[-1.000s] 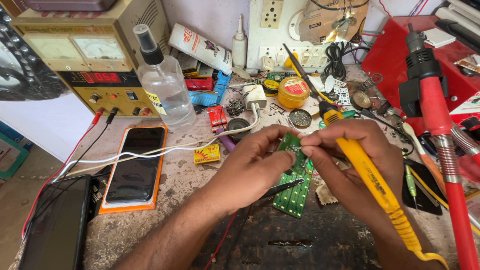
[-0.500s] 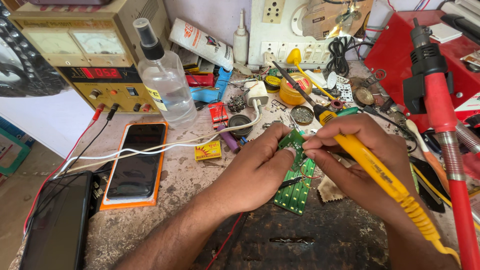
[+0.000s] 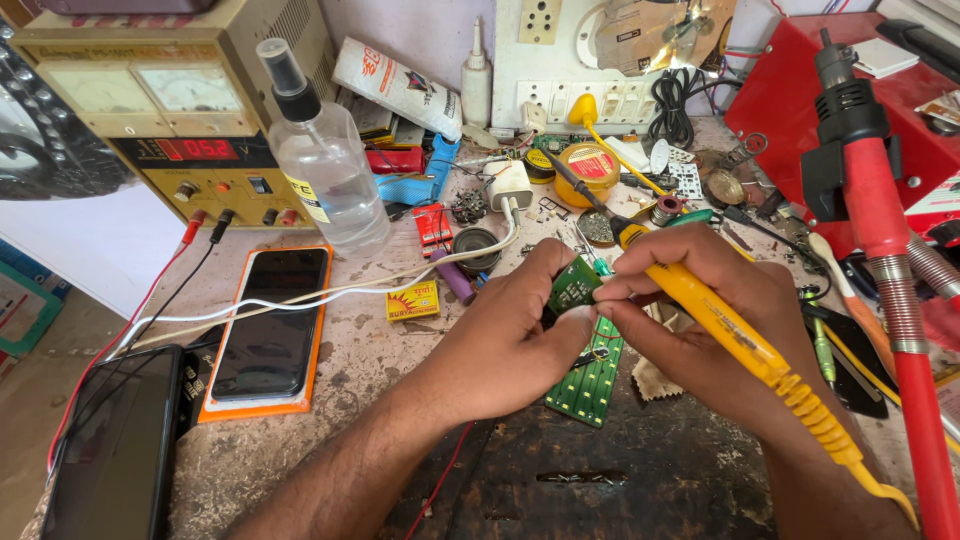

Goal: The person solders a small green circuit board using a soldering iron and solder wire. They hold the board with tweezers, apply heat to specific points, and add solder to secure connections. The person also handles a small red component and a power adapter during the process.

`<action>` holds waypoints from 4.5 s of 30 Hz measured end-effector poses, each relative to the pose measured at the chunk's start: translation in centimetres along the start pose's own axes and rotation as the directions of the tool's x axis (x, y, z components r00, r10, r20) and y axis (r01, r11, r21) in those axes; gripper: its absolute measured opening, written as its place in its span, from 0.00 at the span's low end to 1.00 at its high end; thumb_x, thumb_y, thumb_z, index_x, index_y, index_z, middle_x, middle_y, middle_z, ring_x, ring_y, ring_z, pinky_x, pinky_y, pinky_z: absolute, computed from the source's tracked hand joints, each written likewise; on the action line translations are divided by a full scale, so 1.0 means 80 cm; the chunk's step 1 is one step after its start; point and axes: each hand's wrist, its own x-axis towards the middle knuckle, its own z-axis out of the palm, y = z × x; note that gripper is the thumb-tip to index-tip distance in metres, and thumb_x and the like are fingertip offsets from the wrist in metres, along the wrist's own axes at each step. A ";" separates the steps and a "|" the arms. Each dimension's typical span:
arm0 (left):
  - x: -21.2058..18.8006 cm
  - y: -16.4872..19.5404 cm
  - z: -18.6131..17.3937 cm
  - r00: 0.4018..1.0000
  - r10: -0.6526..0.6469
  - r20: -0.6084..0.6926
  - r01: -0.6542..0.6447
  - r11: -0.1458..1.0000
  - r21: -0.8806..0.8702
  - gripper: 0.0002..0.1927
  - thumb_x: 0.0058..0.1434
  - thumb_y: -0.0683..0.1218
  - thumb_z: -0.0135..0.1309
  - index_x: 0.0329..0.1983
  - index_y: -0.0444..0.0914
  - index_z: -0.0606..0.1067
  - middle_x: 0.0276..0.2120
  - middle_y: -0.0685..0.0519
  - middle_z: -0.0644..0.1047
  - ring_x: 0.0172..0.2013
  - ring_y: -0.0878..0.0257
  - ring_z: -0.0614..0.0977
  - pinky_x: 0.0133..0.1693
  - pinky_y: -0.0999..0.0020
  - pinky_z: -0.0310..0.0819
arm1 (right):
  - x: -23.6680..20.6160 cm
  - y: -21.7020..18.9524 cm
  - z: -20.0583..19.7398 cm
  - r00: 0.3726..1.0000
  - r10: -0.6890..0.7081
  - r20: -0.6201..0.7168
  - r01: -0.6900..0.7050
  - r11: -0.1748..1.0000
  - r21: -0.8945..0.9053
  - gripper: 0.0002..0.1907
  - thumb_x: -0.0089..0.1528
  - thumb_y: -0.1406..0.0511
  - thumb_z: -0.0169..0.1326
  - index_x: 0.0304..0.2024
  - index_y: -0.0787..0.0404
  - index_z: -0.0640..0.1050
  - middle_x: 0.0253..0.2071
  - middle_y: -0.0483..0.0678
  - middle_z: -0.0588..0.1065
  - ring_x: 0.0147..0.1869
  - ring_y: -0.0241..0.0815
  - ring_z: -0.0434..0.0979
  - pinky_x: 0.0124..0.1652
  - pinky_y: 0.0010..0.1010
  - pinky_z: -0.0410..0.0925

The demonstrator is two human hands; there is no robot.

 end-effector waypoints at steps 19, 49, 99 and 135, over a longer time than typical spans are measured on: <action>0.000 -0.013 0.009 0.986 0.138 -0.096 -0.153 0.973 -0.172 0.12 0.64 0.42 0.54 0.50 0.37 0.69 0.32 0.59 0.70 0.29 0.74 0.69 0.29 0.74 0.65 | -0.006 0.020 0.006 0.982 0.152 -0.109 -0.086 0.885 0.458 0.21 0.60 0.82 0.58 0.51 0.64 0.68 0.45 0.48 0.74 0.55 0.41 0.83 0.53 0.31 0.79; 0.023 -0.032 0.035 0.974 -0.215 0.073 0.201 0.666 -0.718 0.14 0.71 0.51 0.42 0.56 0.41 0.68 0.34 0.54 0.79 0.20 0.75 0.61 0.22 0.76 0.52 | 0.004 0.027 0.005 0.989 0.129 -0.074 -0.098 0.942 0.321 0.22 0.61 0.76 0.61 0.54 0.63 0.69 0.53 0.53 0.78 0.62 0.39 0.80 0.59 0.30 0.74; -0.049 -0.045 -0.001 0.973 0.152 0.171 -0.228 0.713 0.663 0.12 0.52 0.52 0.63 0.34 0.41 0.79 0.35 0.50 0.78 0.45 0.50 0.78 0.49 0.51 0.65 | -0.005 0.016 0.006 0.924 0.066 -0.377 0.028 0.971 0.237 0.16 0.74 0.69 0.51 0.63 0.64 0.67 0.48 0.49 0.76 0.46 0.38 0.82 0.47 0.26 0.77; -0.014 -0.081 -0.011 0.962 0.220 -0.160 -0.258 0.924 -0.283 0.09 0.72 0.38 0.56 0.51 0.37 0.68 0.42 0.55 0.75 0.42 0.72 0.77 0.43 0.76 0.73 | 0.004 0.061 0.029 0.980 0.193 0.052 -0.200 0.939 0.281 0.19 0.63 0.76 0.62 0.52 0.61 0.69 0.51 0.52 0.80 0.50 0.36 0.81 0.47 0.24 0.75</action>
